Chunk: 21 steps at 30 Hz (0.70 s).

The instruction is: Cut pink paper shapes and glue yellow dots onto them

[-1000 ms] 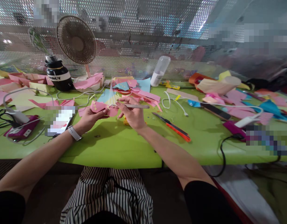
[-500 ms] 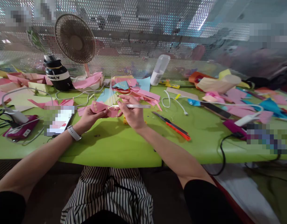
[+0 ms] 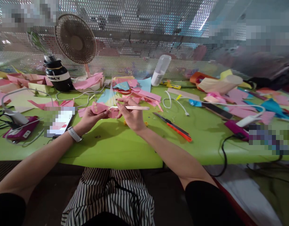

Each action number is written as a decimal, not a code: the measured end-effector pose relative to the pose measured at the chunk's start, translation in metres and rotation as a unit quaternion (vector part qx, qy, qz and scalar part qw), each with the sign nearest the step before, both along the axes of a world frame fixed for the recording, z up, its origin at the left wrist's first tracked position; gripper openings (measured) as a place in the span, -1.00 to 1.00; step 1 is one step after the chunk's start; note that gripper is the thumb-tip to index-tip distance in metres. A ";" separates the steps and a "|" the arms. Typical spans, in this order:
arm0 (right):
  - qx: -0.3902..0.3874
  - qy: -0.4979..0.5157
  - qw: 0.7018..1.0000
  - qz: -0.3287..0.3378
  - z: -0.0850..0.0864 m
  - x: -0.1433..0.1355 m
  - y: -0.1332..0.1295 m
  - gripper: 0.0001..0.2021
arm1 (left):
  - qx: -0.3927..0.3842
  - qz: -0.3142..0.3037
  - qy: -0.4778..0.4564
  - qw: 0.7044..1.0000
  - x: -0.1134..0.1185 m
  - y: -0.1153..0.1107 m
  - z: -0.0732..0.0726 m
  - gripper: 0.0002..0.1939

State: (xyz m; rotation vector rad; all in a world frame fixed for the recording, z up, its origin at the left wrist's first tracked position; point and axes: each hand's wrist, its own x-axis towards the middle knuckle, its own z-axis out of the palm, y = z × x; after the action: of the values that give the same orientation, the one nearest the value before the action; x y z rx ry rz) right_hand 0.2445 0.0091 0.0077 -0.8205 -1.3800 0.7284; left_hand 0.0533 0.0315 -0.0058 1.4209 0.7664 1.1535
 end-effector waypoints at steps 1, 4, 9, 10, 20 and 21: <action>-0.004 -0.001 1.000 -0.001 -0.001 0.000 0.000 -0.61 | 0.001 0.002 0.003 1.000 0.000 0.000 0.000 -0.63; -0.017 0.003 1.000 0.000 -0.003 0.001 0.003 -0.61 | 0.003 0.005 0.010 1.000 0.000 0.001 -0.001 -0.63; -0.033 0.031 0.999 0.007 -0.007 0.001 0.005 -0.58 | 0.006 0.012 0.018 1.000 0.001 0.001 -0.001 -0.64; -0.035 0.033 0.999 0.005 -0.007 0.001 0.005 -0.58 | 0.007 0.015 0.020 1.000 0.001 0.001 -0.001 -0.64; -0.040 0.026 0.999 -0.005 -0.005 0.000 0.004 -0.62 | 0.008 0.019 0.033 0.999 0.001 0.002 -0.003 -0.71; -0.040 0.028 0.999 -0.005 -0.004 0.000 0.003 -0.62 | 0.006 0.017 0.034 0.999 0.001 0.002 -0.003 -0.71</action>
State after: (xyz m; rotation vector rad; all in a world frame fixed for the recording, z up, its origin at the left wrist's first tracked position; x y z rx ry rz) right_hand 0.2449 0.0117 0.0034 -0.8636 -1.3011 0.7979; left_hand 0.0540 0.0332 -0.0087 1.4670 0.8356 1.1431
